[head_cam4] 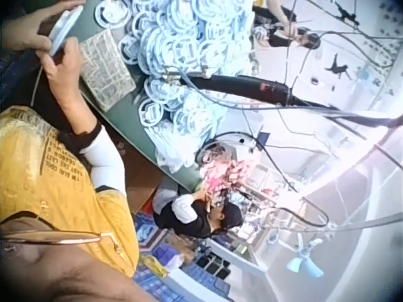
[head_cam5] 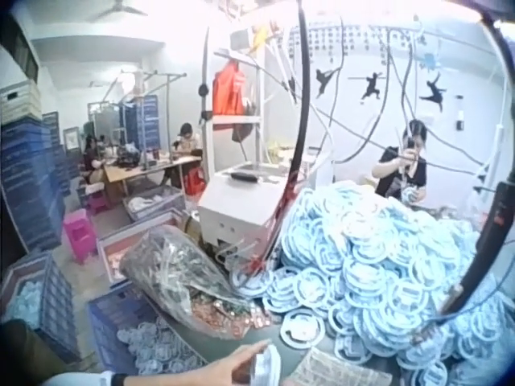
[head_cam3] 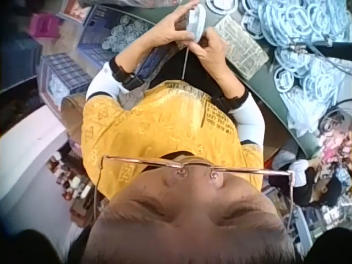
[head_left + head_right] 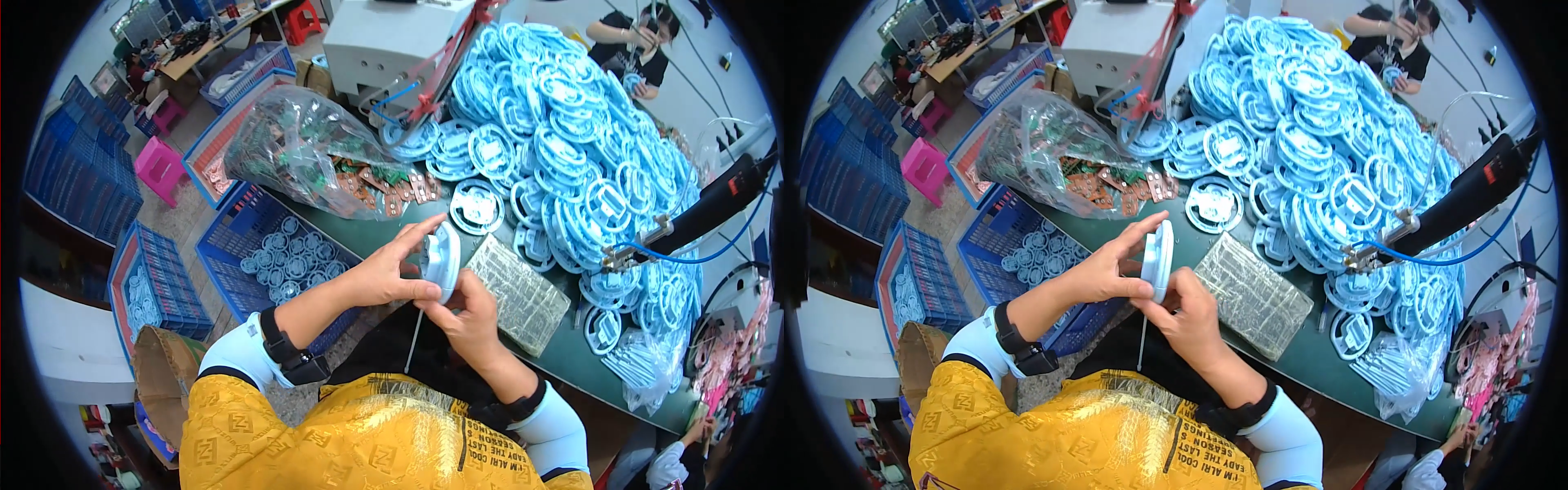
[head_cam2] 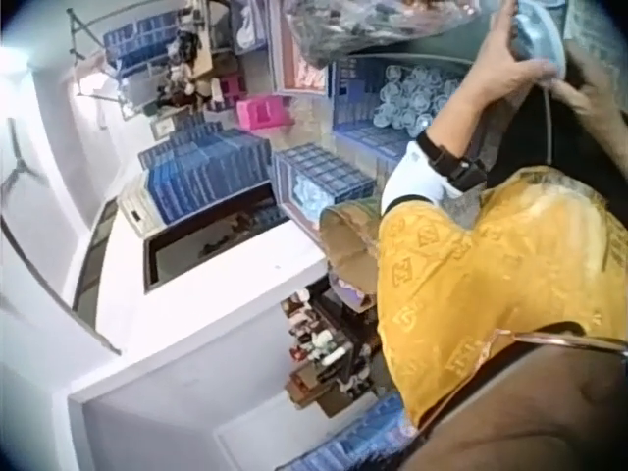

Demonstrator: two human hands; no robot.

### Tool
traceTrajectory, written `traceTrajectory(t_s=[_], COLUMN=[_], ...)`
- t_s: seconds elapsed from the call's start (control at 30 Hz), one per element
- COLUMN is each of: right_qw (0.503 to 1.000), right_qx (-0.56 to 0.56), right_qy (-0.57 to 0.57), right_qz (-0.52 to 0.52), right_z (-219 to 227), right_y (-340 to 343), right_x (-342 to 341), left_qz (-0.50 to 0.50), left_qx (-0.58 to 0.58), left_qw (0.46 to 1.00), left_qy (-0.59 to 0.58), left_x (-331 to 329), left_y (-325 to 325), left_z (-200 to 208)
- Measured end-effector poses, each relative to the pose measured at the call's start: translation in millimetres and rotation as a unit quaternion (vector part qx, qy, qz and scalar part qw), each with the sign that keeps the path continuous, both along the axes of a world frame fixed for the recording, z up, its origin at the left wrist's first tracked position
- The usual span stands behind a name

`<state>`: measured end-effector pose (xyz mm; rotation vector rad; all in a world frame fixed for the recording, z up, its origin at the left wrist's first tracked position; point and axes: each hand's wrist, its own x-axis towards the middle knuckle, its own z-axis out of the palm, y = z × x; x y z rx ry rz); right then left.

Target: Assemble blue plastic toy components using a power screwdriver at a factory workbench.

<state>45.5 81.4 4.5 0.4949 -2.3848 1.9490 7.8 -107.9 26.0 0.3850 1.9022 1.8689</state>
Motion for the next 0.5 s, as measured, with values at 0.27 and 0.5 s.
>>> traceTrajectory(t_s=[0.27,0.5], right_qw=[0.999,0.997], right_qx=[-0.048,-0.078], right_qy=[0.003,-0.011], right_qz=[0.025,0.013], right_z=[14,5], right_y=[-9,7], right_x=[-11,-12], left_qz=[-0.047,-0.094], left_qx=[0.063,0.039], left_qw=[0.997,0.995], left_qy=[0.000,-0.004], left_x=[-44,-53], left_y=[-10,2], left_z=[11,14])
